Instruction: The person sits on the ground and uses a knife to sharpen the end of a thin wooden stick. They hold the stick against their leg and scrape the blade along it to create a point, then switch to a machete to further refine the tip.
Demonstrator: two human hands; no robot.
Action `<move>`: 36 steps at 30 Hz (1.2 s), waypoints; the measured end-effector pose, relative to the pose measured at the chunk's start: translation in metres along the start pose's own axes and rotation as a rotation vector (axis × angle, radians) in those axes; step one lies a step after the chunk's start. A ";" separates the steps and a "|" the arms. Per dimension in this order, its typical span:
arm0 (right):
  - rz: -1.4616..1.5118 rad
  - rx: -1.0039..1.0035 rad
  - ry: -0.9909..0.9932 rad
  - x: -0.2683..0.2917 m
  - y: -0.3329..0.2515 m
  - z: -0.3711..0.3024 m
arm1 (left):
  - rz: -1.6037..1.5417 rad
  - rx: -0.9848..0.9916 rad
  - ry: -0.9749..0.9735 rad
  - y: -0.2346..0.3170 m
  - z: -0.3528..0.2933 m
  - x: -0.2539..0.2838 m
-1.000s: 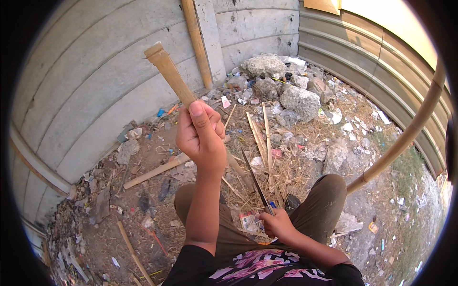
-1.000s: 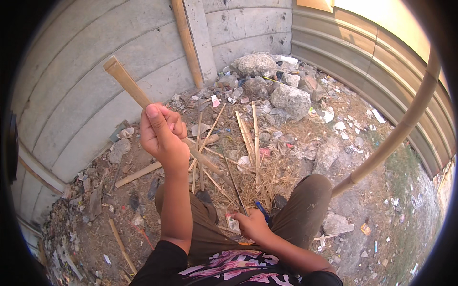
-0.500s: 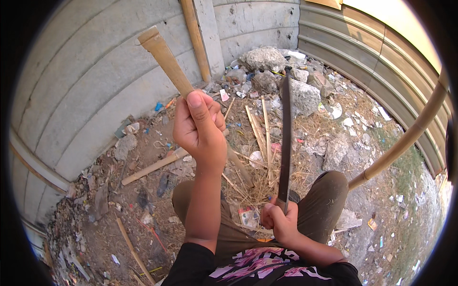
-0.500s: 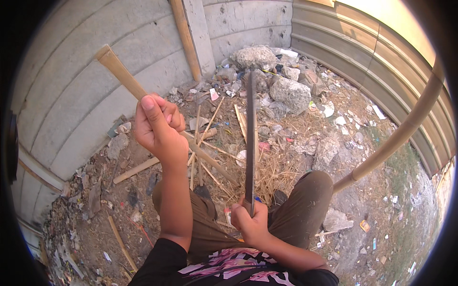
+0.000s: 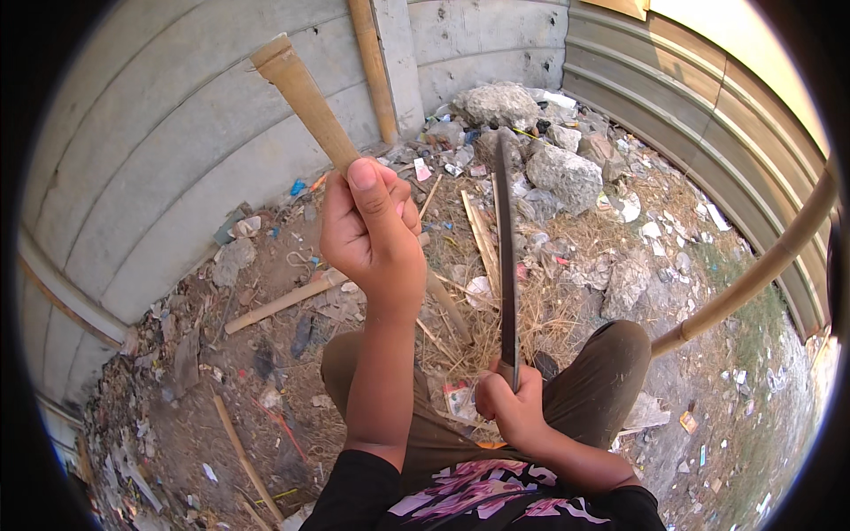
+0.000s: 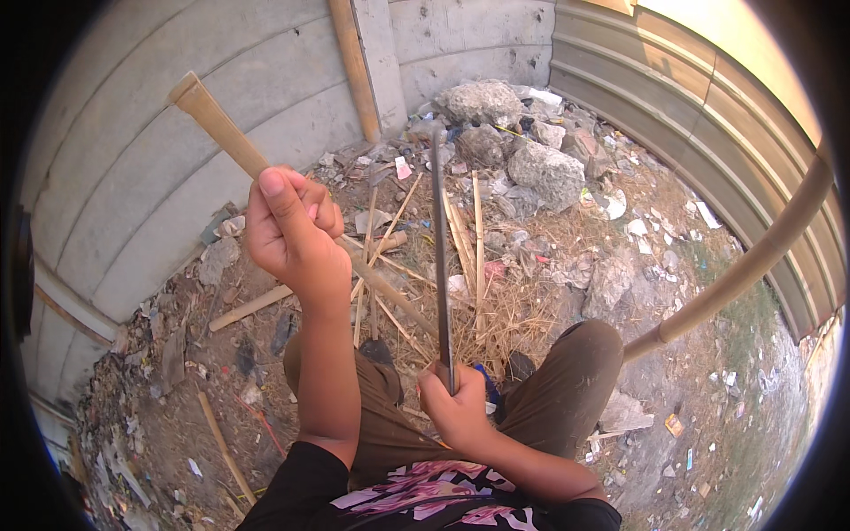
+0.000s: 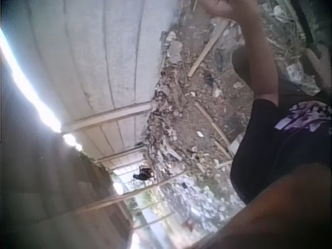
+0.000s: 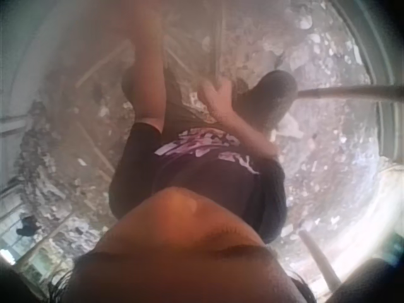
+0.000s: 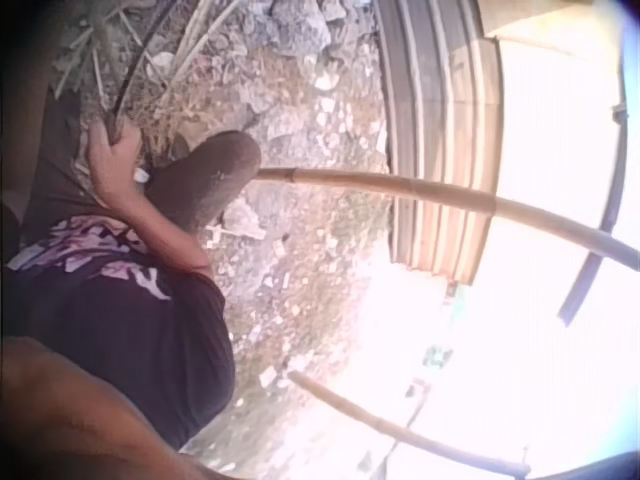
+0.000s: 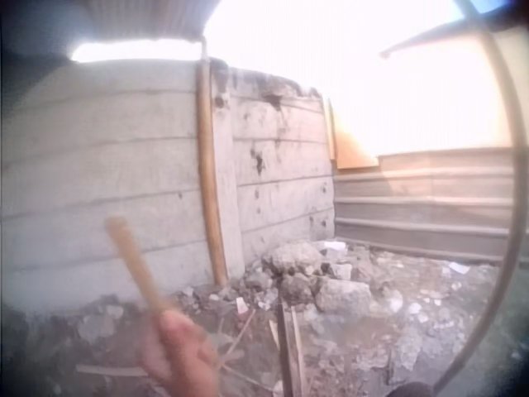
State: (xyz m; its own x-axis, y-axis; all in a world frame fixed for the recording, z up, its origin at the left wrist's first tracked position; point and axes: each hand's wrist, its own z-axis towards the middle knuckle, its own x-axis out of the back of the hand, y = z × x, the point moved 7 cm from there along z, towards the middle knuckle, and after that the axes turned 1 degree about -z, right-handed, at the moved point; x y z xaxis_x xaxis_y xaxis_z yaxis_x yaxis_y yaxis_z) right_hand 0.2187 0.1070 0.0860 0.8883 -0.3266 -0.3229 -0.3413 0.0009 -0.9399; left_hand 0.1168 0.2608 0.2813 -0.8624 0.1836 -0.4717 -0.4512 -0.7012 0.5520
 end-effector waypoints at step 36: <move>-0.686 -0.179 -0.052 0.032 0.020 -0.002 | -0.030 0.022 0.028 0.002 0.008 0.025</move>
State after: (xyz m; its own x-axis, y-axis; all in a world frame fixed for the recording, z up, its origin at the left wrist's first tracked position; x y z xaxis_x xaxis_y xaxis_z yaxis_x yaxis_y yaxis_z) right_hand 0.2392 0.0953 0.0568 0.9329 -0.1524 0.3263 0.2591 -0.3455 -0.9020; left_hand 0.0927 0.2696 0.2757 -0.8416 0.1847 -0.5076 -0.4823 -0.6800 0.5523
